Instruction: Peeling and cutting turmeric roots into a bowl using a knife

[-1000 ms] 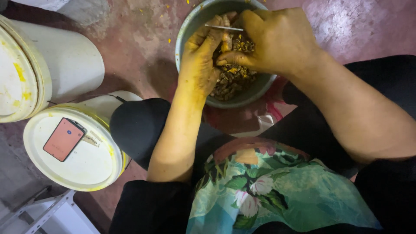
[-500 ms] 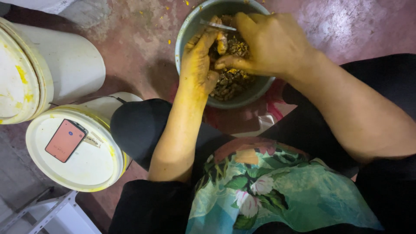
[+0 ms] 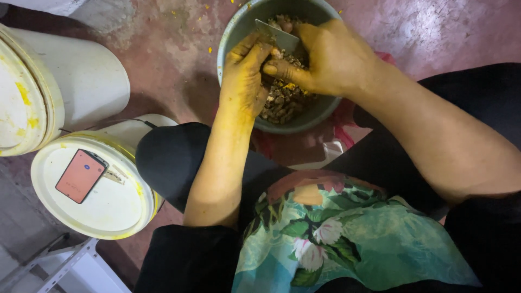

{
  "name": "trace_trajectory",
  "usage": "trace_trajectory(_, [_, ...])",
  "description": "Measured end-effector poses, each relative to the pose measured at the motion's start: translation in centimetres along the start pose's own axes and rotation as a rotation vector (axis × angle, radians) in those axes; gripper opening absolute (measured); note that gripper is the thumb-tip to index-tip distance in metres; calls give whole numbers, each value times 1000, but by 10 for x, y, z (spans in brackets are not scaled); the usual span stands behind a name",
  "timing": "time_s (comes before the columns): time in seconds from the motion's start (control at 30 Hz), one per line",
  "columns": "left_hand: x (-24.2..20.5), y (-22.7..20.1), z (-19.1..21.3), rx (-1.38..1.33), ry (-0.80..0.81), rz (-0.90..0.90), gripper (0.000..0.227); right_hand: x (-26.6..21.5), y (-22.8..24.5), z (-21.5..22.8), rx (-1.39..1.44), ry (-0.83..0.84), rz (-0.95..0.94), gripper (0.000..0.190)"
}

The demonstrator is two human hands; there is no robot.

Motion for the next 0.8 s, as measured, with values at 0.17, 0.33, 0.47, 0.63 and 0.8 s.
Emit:
trace_trajectory(0.17, [3, 0, 1, 57, 57, -61, 11, -2, -3, -3, -74, 19, -73, 60])
trace_trajectory(0.33, [8, 5, 2, 32, 73, -114, 19, -2, 0, -12, -28, 171, -189, 65])
trace_trajectory(0.47, [8, 2, -6, -40, 133, -171, 11, -1, -6, -2, -116, 210, -183, 72])
trace_trajectory(0.63, [5, -7, -8, 40, 110, -151, 17, -5, -8, -1, -361, 28, 15, 71])
trace_trajectory(0.8, [7, -7, -10, -30, 56, -51, 16, -11, -15, -12, -556, 39, 71, 57])
Point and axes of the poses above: each hand's wrist, its own x-axis towards the middle knuckle, its own z-axis out of the back of the hand, y = z × x, the point moved 1 cm from there along x, towards the middle knuckle, and after that the axes turned 7 degrees about z, right-handed, at the moved point
